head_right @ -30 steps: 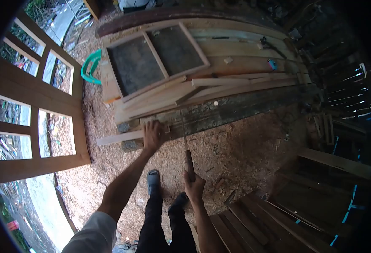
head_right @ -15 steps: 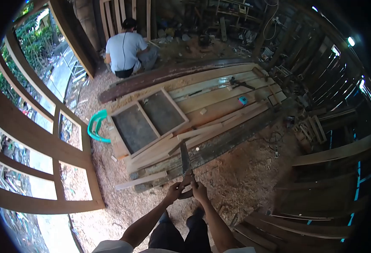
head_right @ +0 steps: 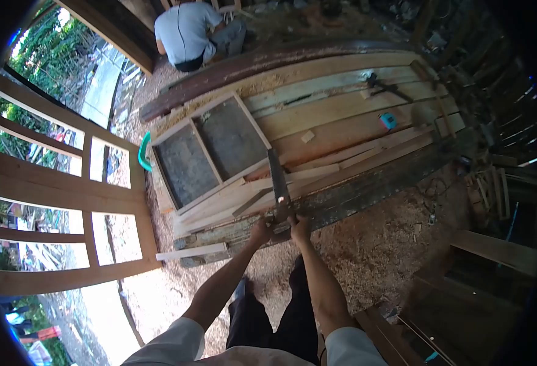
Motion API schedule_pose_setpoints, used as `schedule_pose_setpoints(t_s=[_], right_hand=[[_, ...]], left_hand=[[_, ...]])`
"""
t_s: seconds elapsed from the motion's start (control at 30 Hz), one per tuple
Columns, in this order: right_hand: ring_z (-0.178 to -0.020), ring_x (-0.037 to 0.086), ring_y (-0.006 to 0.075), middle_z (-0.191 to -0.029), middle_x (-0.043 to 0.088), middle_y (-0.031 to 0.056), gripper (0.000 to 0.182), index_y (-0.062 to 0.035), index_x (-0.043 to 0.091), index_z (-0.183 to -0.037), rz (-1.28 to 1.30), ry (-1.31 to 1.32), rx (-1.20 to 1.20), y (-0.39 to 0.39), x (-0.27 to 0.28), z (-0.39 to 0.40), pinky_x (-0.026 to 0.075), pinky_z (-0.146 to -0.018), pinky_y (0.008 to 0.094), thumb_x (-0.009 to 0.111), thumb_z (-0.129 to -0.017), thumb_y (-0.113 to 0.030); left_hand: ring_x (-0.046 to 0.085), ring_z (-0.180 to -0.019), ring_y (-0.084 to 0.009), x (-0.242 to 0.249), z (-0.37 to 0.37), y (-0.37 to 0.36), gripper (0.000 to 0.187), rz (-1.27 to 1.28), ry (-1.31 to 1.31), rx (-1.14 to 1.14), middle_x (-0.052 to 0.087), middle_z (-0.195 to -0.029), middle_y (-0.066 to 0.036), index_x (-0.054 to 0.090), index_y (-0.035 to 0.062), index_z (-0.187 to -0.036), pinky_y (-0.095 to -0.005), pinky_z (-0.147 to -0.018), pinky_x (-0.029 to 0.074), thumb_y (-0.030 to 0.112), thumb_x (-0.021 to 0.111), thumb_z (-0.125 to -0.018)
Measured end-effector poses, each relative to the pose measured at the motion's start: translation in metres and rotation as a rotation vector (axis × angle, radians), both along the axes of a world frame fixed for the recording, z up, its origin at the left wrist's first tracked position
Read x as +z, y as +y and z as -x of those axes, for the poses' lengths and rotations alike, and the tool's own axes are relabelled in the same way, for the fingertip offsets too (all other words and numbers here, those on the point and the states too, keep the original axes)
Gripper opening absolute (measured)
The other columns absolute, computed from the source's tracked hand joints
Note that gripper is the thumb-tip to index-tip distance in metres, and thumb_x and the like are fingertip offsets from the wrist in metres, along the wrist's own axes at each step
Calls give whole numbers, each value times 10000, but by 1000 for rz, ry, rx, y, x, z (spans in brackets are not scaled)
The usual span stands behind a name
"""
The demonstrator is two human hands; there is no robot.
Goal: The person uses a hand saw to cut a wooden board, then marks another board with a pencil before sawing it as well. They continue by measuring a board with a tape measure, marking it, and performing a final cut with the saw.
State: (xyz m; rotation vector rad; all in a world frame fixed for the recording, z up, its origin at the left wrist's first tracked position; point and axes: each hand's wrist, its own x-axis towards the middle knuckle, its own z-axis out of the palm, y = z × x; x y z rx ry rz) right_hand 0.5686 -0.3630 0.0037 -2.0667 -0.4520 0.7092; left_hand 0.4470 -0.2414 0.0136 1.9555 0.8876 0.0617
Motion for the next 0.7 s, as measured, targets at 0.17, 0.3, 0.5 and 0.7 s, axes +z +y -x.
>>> schedule_pose_setpoints(t_s=[0.17,0.3,0.5,0.7], right_hand=[[-974,585,324,-1093,583,215,351,48,616,-1072,279,3,14,8,13,-22,448,-814,435,646,-886,-248],[-1001,557,345,-1072,576,186,305,-8,597,-1131,358,-313,-70,16,18,-6,442,-847,456,620,-891,-195],[-965,579,312,-1016,599,157,218,-8,600,-1085,110,-313,4,92,13,22,464,-832,417,574,-909,-135],[-699,611,205,-821,631,100,194,-8,610,-979,-17,287,-271,156,-51,66,478,-612,341,570,-924,-189]], left_hand=[[603,-928,-352,-47,0,35,361,-95,-140,6,597,-1034,-160,632,79,-1075,-450,-789,482,176,714,-736],[512,-1036,-328,1,14,73,453,-490,141,25,537,-1080,-143,581,98,-1103,-449,-834,435,160,750,-687],[506,-966,-361,-24,35,132,231,-384,46,-351,545,-1004,-176,586,54,-996,-456,-798,425,112,647,-781],[471,-851,-397,0,43,128,253,-195,-281,-277,523,-926,-206,584,1,-1073,-479,-761,412,15,526,-828]])
